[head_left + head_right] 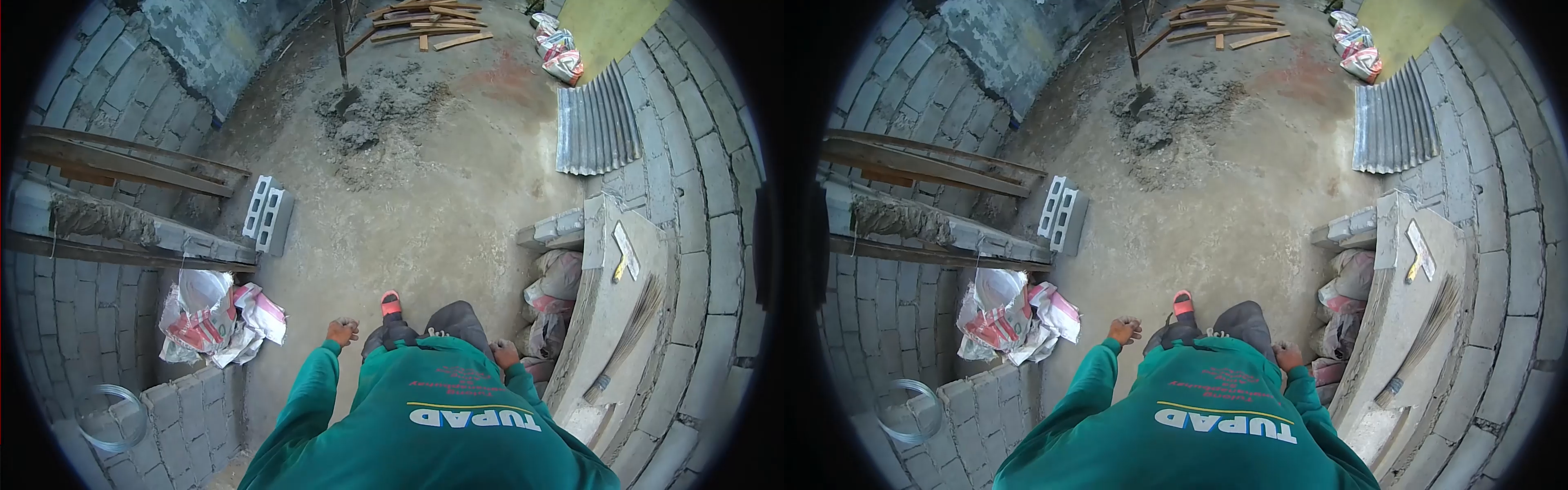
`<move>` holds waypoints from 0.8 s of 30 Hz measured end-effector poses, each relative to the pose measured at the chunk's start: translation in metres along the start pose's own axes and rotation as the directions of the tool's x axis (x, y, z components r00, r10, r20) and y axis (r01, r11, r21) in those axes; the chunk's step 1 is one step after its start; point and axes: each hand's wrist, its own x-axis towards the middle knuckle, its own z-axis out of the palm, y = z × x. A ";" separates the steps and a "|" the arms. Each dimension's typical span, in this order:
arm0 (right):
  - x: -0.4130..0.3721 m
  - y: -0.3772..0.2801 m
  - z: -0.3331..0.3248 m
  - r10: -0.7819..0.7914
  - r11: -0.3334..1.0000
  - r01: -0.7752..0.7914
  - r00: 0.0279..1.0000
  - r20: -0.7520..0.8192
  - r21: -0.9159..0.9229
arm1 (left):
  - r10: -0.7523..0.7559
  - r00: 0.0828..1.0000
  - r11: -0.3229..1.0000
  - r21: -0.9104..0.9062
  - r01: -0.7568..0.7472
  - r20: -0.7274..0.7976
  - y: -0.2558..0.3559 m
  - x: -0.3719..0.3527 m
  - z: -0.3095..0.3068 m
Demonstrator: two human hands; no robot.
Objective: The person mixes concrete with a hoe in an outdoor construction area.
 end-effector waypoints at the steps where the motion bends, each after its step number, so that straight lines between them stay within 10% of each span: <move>1: 0.007 -0.015 -0.012 0.017 0.995 -0.015 1.000 -0.021 0.102 | -0.032 0.999 0.999 0.037 0.033 -0.031 0.000 0.009 -0.002; 8: 0.115 -0.082 -0.081 0.152 0.955 -0.138 0.988 -0.032 0.262 | -0.301 0.953 0.945 -0.143 0.293 -0.032 -0.042 0.071 -0.028; 15: 0.260 -0.299 -0.333 -0.483 0.571 0.186 0.863 0.145 0.800 | -0.435 0.855 0.882 -0.326 0.340 -0.283 0.056 0.010 0.044; 17: 0.262 -0.361 -0.430 -0.758 0.420 0.406 0.649 0.068 0.812 | -0.350 0.865 0.904 -0.370 0.212 -0.359 0.089 -0.006 0.069; 19: 0.256 -0.408 -0.500 -0.975 -0.095 0.633 0.094 -0.199 0.769 | -0.320 0.863 0.888 -0.442 0.129 -0.390 0.105 -0.015 0.091; 20: 0.250 -0.438 -0.533 -0.911 -0.411 0.570 -0.280 -0.302 0.712 | -0.261 0.868 0.887 -0.459 0.043 -0.422 0.112 -0.018 0.100; 23: 0.227 -0.488 -0.572 -0.588 -0.665 0.093 -0.677 -0.442 0.741 | -0.303 0.830 0.840 -0.543 0.001 -0.468 0.114 -0.034 0.132; 24: 0.214 -0.492 -0.579 -0.600 -0.680 0.170 -0.688 -0.408 0.713 | -0.337 0.814 0.810 -0.587 -0.007 -0.473 0.105 -0.039 0.146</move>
